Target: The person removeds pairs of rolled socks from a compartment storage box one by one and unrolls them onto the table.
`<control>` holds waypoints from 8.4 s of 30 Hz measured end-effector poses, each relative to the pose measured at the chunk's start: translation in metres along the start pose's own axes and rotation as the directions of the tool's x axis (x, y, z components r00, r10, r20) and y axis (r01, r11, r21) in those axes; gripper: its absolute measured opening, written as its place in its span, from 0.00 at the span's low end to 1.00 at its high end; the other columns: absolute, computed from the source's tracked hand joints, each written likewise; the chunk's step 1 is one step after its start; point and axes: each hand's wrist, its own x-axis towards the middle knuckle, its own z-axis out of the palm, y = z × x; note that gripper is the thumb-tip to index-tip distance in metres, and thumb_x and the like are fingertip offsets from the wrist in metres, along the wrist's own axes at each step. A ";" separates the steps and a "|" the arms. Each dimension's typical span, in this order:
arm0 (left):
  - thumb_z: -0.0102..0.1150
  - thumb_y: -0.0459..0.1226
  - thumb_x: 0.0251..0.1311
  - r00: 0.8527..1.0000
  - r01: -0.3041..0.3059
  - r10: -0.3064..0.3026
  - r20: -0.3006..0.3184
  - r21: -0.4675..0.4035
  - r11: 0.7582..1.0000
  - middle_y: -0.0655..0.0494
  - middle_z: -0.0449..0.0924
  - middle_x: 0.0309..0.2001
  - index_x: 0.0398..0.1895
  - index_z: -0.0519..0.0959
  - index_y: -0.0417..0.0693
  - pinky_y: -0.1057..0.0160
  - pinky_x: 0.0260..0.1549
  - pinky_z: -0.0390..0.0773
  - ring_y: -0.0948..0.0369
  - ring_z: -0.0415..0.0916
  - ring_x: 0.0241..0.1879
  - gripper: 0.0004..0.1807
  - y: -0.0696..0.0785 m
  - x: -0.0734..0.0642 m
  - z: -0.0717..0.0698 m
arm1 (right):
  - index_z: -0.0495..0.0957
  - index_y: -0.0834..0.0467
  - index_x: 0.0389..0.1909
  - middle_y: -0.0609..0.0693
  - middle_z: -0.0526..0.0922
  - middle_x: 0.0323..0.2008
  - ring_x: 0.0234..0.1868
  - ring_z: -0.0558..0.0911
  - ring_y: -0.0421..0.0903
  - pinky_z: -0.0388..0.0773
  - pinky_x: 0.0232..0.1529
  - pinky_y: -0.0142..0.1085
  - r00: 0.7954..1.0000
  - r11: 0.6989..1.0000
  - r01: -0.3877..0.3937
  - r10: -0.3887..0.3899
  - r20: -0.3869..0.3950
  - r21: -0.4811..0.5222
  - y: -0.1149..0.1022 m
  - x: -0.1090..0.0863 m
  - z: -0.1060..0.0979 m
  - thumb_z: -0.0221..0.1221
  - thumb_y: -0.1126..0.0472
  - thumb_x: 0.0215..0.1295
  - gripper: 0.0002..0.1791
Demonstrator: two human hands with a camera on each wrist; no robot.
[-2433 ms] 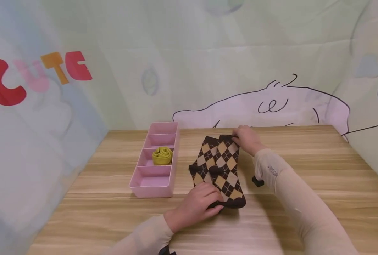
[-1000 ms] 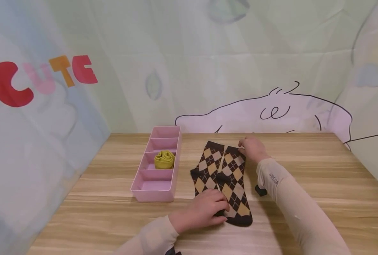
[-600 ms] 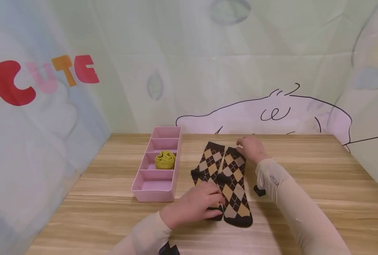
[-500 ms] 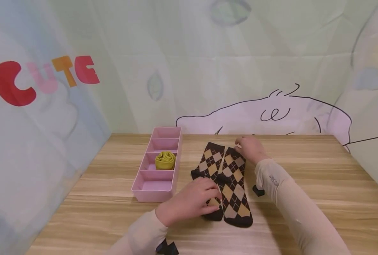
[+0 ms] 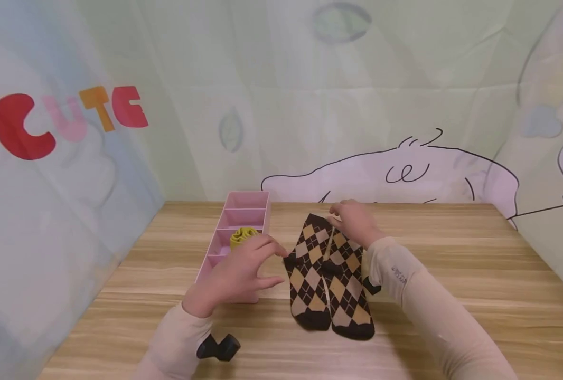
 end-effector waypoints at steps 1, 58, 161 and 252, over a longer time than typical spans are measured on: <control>0.72 0.44 0.49 1.000 0.011 -0.011 0.000 -0.002 1.000 0.55 0.79 0.44 0.45 0.78 0.47 0.60 0.53 0.75 0.58 0.75 0.48 0.21 -0.003 -0.002 -0.004 | 0.80 0.63 0.47 0.58 0.85 0.43 0.43 0.83 0.55 0.80 0.46 0.49 1.000 1.000 0.002 -0.002 0.004 0.004 -0.005 0.001 -0.001 0.56 0.53 0.68 0.18; 0.78 0.41 0.39 0.743 0.566 -0.503 0.442 -0.012 0.824 0.52 0.74 0.48 0.46 0.76 0.45 0.51 0.50 0.72 0.53 0.69 0.48 0.29 -0.079 -0.044 -0.022 | 0.77 0.58 0.48 0.50 0.82 0.38 0.39 0.76 0.45 0.74 0.45 0.38 0.966 0.976 0.187 -0.203 0.159 0.111 -0.157 0.054 0.040 0.65 0.43 0.56 0.26; 0.69 0.42 0.52 0.984 0.132 -0.113 -0.135 0.141 0.981 0.52 0.78 0.42 0.44 0.78 0.47 0.55 0.53 0.74 0.54 0.75 0.47 0.18 -0.015 0.025 0.054 | 0.78 0.62 0.45 0.53 0.83 0.34 0.31 0.77 0.45 0.77 0.33 0.38 0.998 0.992 -0.066 0.066 0.006 0.103 -0.032 -0.034 -0.034 0.67 0.48 0.55 0.24; 0.63 0.54 0.56 0.975 0.154 -0.180 0.129 0.186 0.970 0.61 0.79 0.50 0.52 0.77 0.56 0.63 0.56 0.69 0.62 0.73 0.53 0.23 0.092 0.114 0.153 | 0.83 0.65 0.32 0.54 0.81 0.30 0.32 0.76 0.48 0.74 0.36 0.45 0.960 0.958 -0.270 0.276 -0.052 0.094 0.058 -0.158 -0.019 0.68 0.49 0.54 0.20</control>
